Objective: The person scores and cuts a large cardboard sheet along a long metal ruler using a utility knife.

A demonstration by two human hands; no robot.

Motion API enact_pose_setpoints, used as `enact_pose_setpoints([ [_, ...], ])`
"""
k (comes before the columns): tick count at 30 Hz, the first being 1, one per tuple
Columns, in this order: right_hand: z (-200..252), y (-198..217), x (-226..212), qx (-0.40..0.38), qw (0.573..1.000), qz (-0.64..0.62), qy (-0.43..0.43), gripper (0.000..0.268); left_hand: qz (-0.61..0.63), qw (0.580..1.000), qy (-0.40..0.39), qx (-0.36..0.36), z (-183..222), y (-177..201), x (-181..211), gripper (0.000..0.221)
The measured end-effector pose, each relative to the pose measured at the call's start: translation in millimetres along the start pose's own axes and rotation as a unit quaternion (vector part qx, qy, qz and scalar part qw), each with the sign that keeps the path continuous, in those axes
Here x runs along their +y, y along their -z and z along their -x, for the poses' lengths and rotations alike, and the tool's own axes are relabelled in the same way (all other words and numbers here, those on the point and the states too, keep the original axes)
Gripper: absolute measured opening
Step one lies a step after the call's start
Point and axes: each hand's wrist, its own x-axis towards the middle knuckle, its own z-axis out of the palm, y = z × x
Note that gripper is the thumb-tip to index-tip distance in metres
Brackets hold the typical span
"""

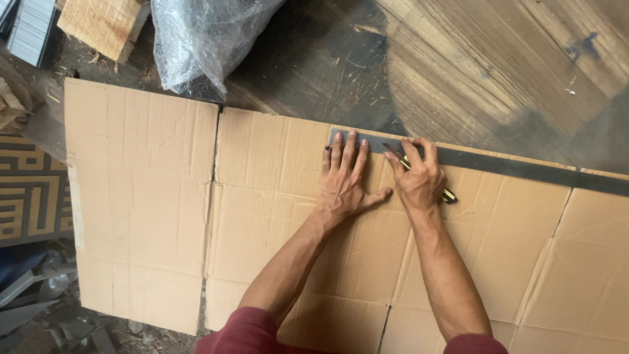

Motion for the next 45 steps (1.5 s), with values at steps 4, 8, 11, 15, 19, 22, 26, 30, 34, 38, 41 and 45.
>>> enact_pose_setpoints([
  [4, -2.8, 3.4, -1.4, 0.000, 1.000, -0.004, 0.001, 0.041, 0.000, 1.000, -0.002, 0.005, -0.1, -1.2, 0.1, 0.111],
  [8, -3.8, -1.0, 3.8, 0.009, 1.000, -0.016, 0.007, 0.042, -0.009, 1.000, -0.001, 0.015, 0.0, -3.8, 1.3, 0.111],
  [11, -5.3, -3.5, 6.7, 0.015, 1.000, -0.016, 0.013, 0.043, -0.016, 1.000, 0.001, 0.021, -2.3, -5.1, 1.2, 0.111],
  [15, -6.2, 5.6, 5.2, -0.016, 0.997, -0.071, -0.005, 0.045, -0.044, 0.999, -0.009, 0.013, -2.5, -5.2, 5.1, 0.111],
  [19, -4.4, 25.7, 8.9, -0.035, 0.984, -0.172, -0.042, 0.049, -0.050, 0.998, -0.014, -0.042, -9.2, -1.6, 15.0, 0.112],
  [22, 7.9, 42.1, 31.4, -0.011, 0.985, -0.162, -0.065, 0.045, -0.100, 0.992, -0.061, -0.052, -16.2, -16.5, 25.9, 0.111],
  [26, 27.0, 64.3, 81.7, -0.010, 0.983, -0.150, -0.101, 0.043, -0.113, 0.990, -0.036, -0.078, -22.9, 1.3, 58.6, 0.122],
  [30, 38.0, 73.1, 133.6, 0.001, 0.985, -0.135, -0.112, 0.048, -0.037, 0.993, -0.074, -0.083, -27.8, -9.9, 102.2, 0.098],
  [34, 33.1, 86.9, 167.6, 0.022, 0.983, -0.137, -0.117, 0.043, 0.020, 0.986, -0.159, -0.041, -33.7, -52.2, 134.5, 0.073],
  [38, 31.9, 88.8, 194.5, 0.003, 0.983, -0.144, -0.111, 0.036, 0.010, 0.987, -0.161, 0.023, -35.2, -74.7, 147.6, 0.068],
  [41, 32.7, 83.4, 207.4, -0.020, 0.981, -0.153, -0.114, 0.035, 0.002, 0.985, -0.159, 0.071, -33.6, -79.0, 149.7, 0.067],
  [45, 29.4, 80.9, 212.8, -0.046, 0.980, -0.150, -0.124, 0.036, 0.002, 0.982, -0.155, 0.106, -32.2, -72.5, 153.8, 0.064],
])
